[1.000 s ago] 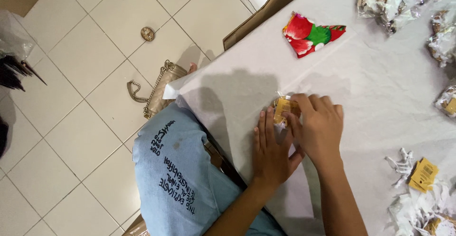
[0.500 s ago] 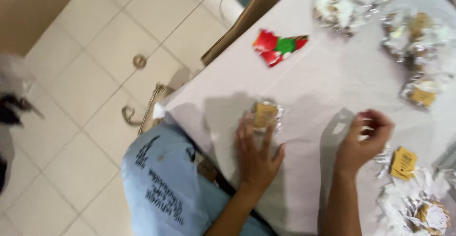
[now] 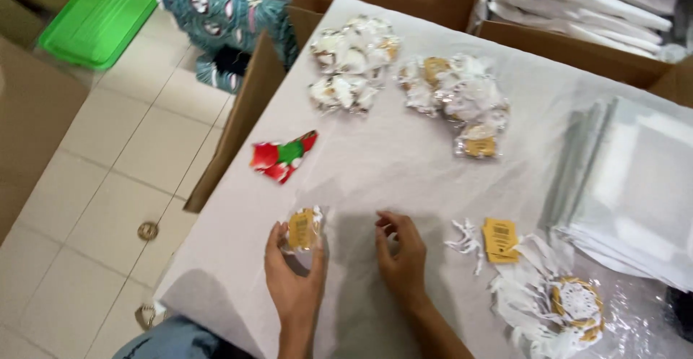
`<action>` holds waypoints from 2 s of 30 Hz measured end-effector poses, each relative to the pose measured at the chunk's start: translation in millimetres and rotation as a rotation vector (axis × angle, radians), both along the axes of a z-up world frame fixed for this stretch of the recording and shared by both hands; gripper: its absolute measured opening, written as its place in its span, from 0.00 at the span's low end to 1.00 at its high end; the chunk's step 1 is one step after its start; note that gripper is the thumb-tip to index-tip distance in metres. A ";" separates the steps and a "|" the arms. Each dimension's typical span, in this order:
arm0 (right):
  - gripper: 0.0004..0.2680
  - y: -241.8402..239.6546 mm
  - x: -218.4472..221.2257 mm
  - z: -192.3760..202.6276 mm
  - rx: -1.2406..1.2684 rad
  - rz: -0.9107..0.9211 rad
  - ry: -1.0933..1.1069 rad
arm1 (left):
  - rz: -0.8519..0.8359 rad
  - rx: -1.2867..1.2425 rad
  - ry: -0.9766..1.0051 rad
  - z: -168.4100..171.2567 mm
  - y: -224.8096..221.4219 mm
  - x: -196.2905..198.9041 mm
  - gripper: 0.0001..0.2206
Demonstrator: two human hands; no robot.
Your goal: Packaging small decorative items into plastic bags and attaching labels
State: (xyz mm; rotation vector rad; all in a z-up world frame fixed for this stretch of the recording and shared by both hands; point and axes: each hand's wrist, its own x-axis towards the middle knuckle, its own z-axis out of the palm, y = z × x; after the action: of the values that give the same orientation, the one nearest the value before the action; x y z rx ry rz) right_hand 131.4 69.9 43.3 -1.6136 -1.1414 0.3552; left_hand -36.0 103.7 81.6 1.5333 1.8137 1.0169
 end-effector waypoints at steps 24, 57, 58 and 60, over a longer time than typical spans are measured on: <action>0.06 3.3 28.0 16.9 -0.057 -0.267 0.646 | -0.631 0.486 0.468 -63.2 186.5 246.9 0.36; 0.16 -187.9 108.5 1.0 -0.459 -0.882 -0.416 | -0.707 0.252 0.714 -56.4 -104.2 -1.2 0.29; 0.16 -195.4 108.3 -3.8 -0.482 -0.834 -0.382 | -0.705 0.276 0.710 -57.4 -103.8 -1.8 0.29; 0.14 -200.6 105.5 -0.8 -0.443 -0.820 -0.393 | -0.719 0.259 0.672 -56.3 -103.9 -2.5 0.29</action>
State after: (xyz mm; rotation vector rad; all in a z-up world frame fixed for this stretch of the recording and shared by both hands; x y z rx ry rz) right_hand 236.9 -130.7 42.5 -2.4583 -0.5921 -0.2823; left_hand -38.5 -0.2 25.3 2.6469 1.2983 0.4057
